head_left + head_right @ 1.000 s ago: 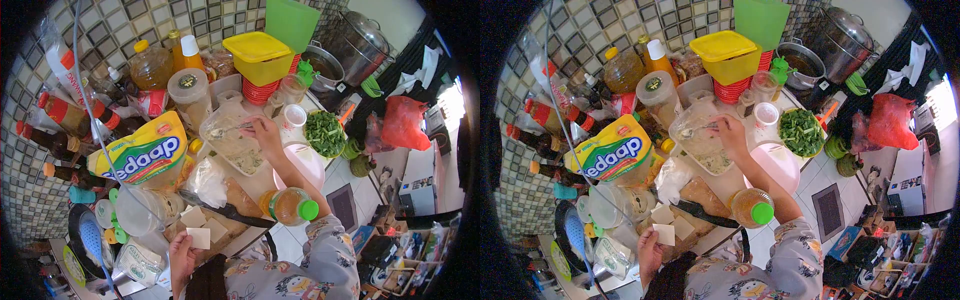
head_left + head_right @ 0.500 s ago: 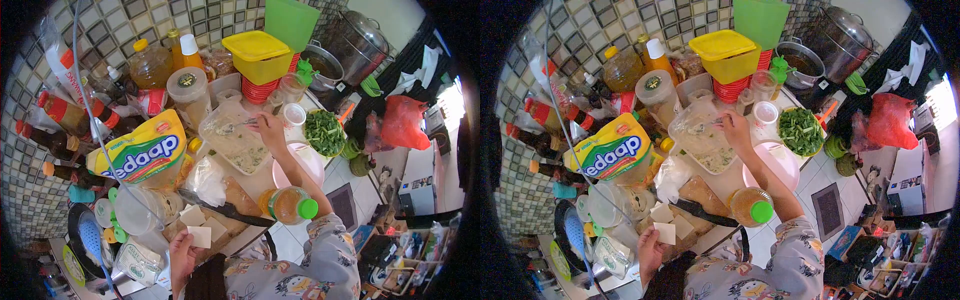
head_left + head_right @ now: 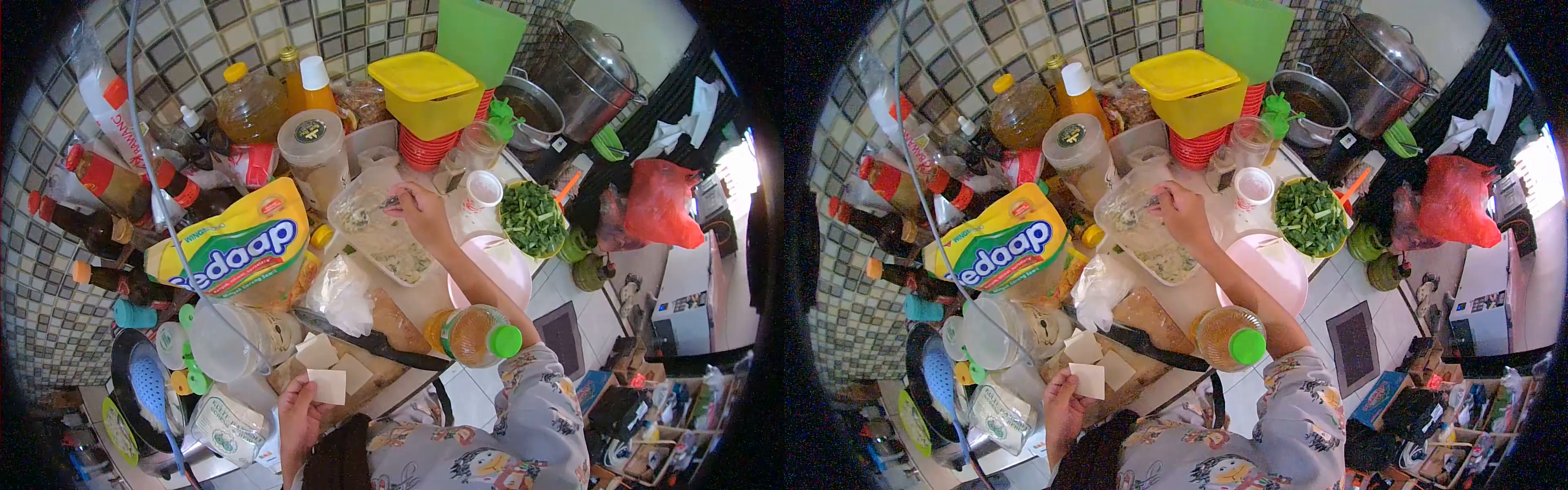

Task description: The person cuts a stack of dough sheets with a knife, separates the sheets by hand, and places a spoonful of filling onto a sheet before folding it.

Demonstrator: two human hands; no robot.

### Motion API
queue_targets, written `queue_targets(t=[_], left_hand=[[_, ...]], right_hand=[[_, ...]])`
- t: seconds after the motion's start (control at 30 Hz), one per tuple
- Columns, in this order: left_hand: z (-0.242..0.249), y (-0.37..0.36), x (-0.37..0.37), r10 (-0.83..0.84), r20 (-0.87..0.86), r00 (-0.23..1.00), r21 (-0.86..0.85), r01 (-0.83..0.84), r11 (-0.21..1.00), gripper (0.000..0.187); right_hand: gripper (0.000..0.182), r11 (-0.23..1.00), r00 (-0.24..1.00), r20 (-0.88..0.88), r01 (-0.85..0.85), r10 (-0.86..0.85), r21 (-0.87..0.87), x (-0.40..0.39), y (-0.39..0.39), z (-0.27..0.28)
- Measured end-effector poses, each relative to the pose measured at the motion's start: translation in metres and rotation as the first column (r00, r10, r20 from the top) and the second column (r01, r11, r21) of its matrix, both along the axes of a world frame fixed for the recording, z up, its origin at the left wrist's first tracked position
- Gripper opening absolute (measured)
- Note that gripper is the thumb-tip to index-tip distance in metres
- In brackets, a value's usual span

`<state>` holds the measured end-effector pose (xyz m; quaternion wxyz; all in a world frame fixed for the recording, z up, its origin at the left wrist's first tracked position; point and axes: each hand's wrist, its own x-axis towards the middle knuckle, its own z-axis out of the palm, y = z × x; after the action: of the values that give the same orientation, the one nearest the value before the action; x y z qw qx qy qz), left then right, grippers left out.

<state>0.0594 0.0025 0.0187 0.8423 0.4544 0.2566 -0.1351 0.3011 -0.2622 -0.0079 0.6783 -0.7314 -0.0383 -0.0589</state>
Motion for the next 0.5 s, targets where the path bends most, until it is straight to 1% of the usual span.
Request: queue_targets(t=[0.13,0.2,0.33,0.4,0.5], left_hand=[[0.001,0.001,0.001,-0.016,0.014,1.000,-0.005,0.016,1.000,0.014],[0.000,0.002,0.000,-0.032,0.030,0.999,0.003,0.032,0.999,0.015],[0.001,0.002,0.000,-0.027,0.035,0.999,-0.003,0.028,1.000,0.016],[0.000,0.002,0.000,-0.021,0.041,0.999,-0.005,0.021,1.000,0.017],[-0.001,0.004,-0.002,-0.020,0.052,0.998,-0.004,0.020,1.000,0.017]], right_hand=[[0.020,0.999,1.000,-0.011,0.000,0.000,0.050,0.005,-0.001,-0.003],[0.020,0.988,0.999,-0.030,-0.010,0.015,0.157,0.007,-0.002,-0.002],[0.022,0.980,0.996,-0.085,-0.017,0.034,0.197,0.011,-0.006,-0.003],[0.022,0.948,0.995,-0.099,0.033,-0.001,0.315,0.010,-0.005,0.000],[0.022,0.934,0.994,-0.104,0.020,0.019,0.358,0.014,-0.009,-0.004]])
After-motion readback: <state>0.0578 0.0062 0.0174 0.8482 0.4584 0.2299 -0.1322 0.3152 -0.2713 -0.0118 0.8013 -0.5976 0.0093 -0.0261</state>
